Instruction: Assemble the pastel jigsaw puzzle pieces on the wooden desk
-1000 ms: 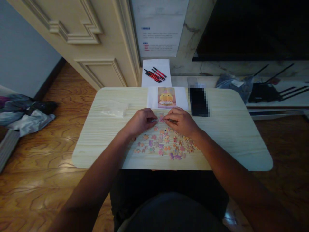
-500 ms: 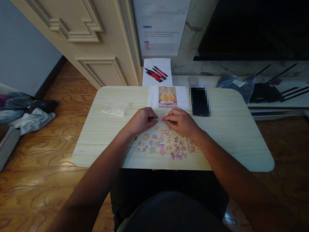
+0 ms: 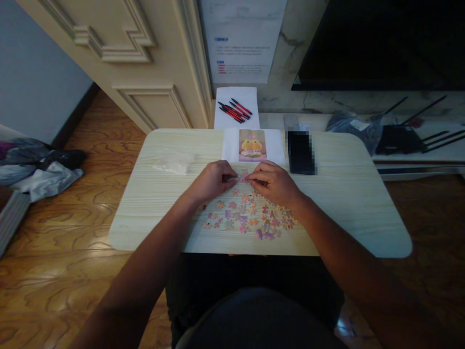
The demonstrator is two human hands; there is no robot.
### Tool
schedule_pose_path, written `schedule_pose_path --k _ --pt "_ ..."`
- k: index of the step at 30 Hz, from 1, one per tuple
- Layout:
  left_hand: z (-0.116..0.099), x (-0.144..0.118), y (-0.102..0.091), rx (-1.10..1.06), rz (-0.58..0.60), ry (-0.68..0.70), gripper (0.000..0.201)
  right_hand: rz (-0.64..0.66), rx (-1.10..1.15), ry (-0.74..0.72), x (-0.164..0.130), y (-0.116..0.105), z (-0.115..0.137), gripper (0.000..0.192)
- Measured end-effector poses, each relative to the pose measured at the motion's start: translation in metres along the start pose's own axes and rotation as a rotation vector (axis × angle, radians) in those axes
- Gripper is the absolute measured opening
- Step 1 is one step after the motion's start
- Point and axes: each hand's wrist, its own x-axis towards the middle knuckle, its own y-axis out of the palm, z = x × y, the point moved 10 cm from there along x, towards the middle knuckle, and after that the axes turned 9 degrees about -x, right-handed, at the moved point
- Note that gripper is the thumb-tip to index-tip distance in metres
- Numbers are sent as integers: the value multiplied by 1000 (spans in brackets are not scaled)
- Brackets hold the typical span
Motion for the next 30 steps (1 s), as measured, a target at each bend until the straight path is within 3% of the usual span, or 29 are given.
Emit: schedule_pose_path --k 30 --pt "0 0 -3 -24 -29 8 8 74 -24 5 1 4 4 19"
